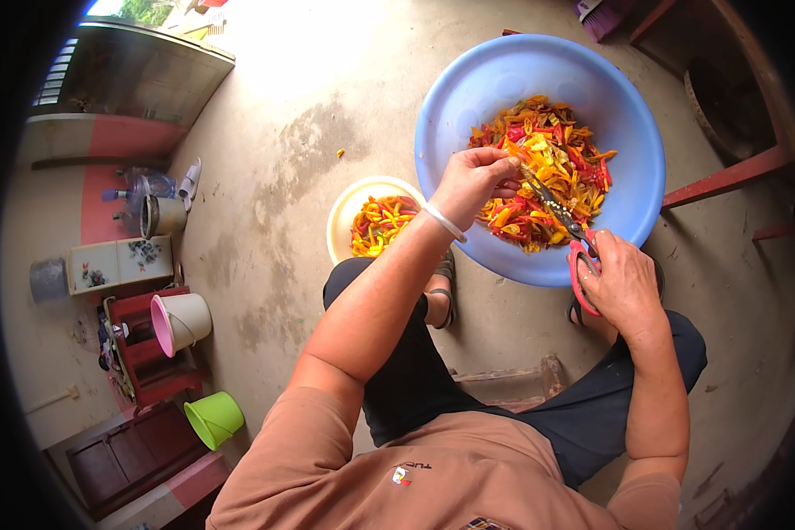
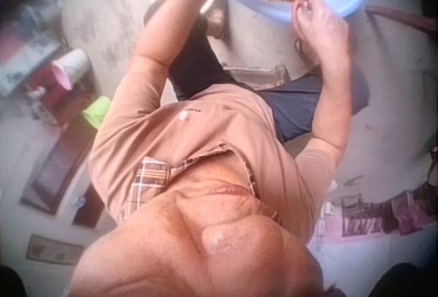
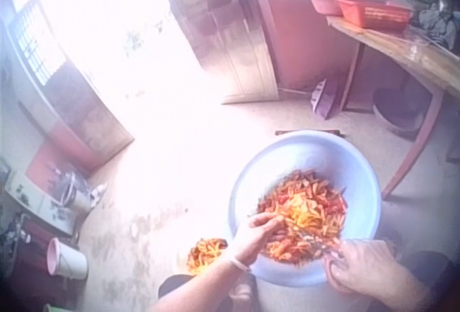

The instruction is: Cutting peppers with scissors into a bowl.

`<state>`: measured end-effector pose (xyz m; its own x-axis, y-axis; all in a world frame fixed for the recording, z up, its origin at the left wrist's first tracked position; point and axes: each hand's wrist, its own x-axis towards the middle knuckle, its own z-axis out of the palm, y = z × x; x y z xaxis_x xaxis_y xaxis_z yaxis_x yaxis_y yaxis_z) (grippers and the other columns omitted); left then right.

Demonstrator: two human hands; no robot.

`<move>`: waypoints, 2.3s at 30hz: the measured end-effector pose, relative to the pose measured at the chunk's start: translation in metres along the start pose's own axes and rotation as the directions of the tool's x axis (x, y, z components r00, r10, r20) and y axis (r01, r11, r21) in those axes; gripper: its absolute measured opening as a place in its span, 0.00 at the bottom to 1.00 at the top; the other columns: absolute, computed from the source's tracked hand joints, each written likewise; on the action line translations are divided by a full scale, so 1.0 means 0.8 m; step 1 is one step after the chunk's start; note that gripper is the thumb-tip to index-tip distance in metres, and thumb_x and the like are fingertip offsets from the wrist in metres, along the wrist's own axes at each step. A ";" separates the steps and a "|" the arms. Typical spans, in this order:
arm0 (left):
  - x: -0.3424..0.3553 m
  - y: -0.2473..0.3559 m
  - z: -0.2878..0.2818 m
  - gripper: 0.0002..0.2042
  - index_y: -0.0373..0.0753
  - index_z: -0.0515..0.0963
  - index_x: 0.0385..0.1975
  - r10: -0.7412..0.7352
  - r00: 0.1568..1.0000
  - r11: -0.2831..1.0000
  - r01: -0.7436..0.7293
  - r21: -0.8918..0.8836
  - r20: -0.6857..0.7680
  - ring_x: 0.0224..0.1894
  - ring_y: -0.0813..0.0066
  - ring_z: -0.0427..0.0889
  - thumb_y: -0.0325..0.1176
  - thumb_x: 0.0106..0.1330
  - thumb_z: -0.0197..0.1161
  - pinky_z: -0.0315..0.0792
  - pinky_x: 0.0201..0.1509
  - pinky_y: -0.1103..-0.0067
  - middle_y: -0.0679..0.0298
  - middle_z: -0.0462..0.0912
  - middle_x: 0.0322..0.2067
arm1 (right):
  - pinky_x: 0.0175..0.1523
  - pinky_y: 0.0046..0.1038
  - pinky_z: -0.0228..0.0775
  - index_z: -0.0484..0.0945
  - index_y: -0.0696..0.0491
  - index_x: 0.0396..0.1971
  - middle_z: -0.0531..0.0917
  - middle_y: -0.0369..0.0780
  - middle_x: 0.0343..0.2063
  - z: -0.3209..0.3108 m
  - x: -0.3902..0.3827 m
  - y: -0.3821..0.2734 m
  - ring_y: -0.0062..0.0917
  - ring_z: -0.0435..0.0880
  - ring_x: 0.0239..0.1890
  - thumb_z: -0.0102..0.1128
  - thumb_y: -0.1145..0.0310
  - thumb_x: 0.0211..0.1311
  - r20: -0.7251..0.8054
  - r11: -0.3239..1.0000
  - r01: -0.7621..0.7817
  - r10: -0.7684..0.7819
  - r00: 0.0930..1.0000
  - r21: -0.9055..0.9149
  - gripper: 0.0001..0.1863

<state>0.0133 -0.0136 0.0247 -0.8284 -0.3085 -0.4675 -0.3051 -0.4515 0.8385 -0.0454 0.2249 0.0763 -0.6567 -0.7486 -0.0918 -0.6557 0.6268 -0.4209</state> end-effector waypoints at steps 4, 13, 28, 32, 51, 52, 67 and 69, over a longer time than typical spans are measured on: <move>-0.002 0.000 0.000 0.10 0.31 0.79 0.37 0.045 0.999 0.997 -0.045 0.057 0.010 0.31 0.75 0.82 0.32 0.63 0.61 0.79 0.40 0.81 0.59 0.82 0.31 | 0.35 0.44 0.69 0.71 0.58 0.29 0.79 0.49 0.25 -0.002 0.002 -0.003 0.47 0.78 0.30 0.62 0.61 0.53 0.048 1.000 -0.023 0.023 0.999 -0.003 0.15; 0.001 -0.001 0.002 0.10 0.30 0.79 0.35 0.049 0.998 0.998 -0.047 0.052 -0.039 0.31 0.75 0.82 0.32 0.63 0.61 0.78 0.38 0.82 0.59 0.82 0.29 | 0.36 0.45 0.69 0.72 0.57 0.30 0.79 0.50 0.26 -0.004 0.003 -0.005 0.48 0.78 0.31 0.59 0.60 0.54 0.122 0.997 -0.056 0.049 0.991 0.056 0.15; -0.003 -0.001 0.003 0.09 0.31 0.74 0.38 -0.177 0.974 0.938 0.211 -0.275 0.144 0.35 0.67 0.84 0.30 0.65 0.55 0.81 0.41 0.78 0.57 0.80 0.31 | 0.35 0.46 0.66 0.70 0.57 0.26 0.77 0.52 0.24 -0.005 -0.002 -0.003 0.51 0.76 0.30 0.58 0.58 0.58 0.151 0.992 -0.100 0.088 0.985 0.073 0.16; -0.004 -0.001 0.000 0.09 0.32 0.74 0.39 -0.139 0.983 0.955 0.164 -0.247 0.116 0.35 0.67 0.84 0.31 0.65 0.56 0.81 0.41 0.78 0.58 0.80 0.31 | 0.34 0.45 0.66 0.69 0.57 0.25 0.77 0.51 0.23 -0.007 -0.003 -0.002 0.50 0.76 0.29 0.58 0.56 0.59 0.139 0.992 -0.105 0.095 0.986 0.064 0.18; -0.010 0.004 0.001 0.08 0.35 0.74 0.37 -0.133 0.961 0.978 0.167 -0.128 0.242 0.29 0.76 0.81 0.34 0.66 0.59 0.81 0.37 0.79 0.64 0.79 0.27 | 0.32 0.41 0.66 0.70 0.59 0.27 0.76 0.53 0.21 -0.010 0.001 0.000 0.49 0.75 0.26 0.61 0.58 0.59 0.053 0.951 -0.161 0.152 0.987 0.263 0.18; -0.007 0.004 0.003 0.09 0.36 0.74 0.37 -0.095 0.982 0.995 0.100 -0.020 0.162 0.29 0.77 0.81 0.34 0.66 0.59 0.81 0.37 0.80 0.64 0.78 0.27 | 0.32 0.41 0.66 0.70 0.59 0.27 0.76 0.53 0.21 -0.018 -0.002 0.001 0.49 0.75 0.26 0.61 0.58 0.59 0.046 0.951 -0.171 0.164 0.985 0.258 0.18; 0.002 -0.011 0.038 0.06 0.37 0.70 0.41 -0.093 0.991 0.996 0.093 0.005 0.097 0.32 0.68 0.83 0.26 0.65 0.53 0.80 0.39 0.77 0.60 0.79 0.31 | 0.33 0.31 0.67 0.71 0.60 0.21 0.73 0.42 0.17 -0.037 -0.220 0.228 0.27 0.74 0.24 0.56 0.41 0.57 0.299 0.657 -0.751 0.705 0.643 0.066 0.31; 0.002 -0.013 0.041 0.05 0.38 0.70 0.39 -0.108 0.990 0.993 0.113 -0.047 0.089 0.34 0.68 0.83 0.27 0.65 0.54 0.80 0.39 0.76 0.60 0.79 0.31 | 0.33 0.30 0.66 0.69 0.58 0.18 0.73 0.40 0.17 -0.006 -0.227 0.255 0.27 0.74 0.24 0.52 0.38 0.57 0.553 0.470 -0.882 0.745 0.373 -0.039 0.33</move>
<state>0.0002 0.0179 0.0244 -0.8290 -0.1821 -0.5288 -0.3741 -0.5222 0.7664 -0.0620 0.4898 0.0116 -0.5274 0.0685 -0.8468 0.2559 0.9633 -0.0814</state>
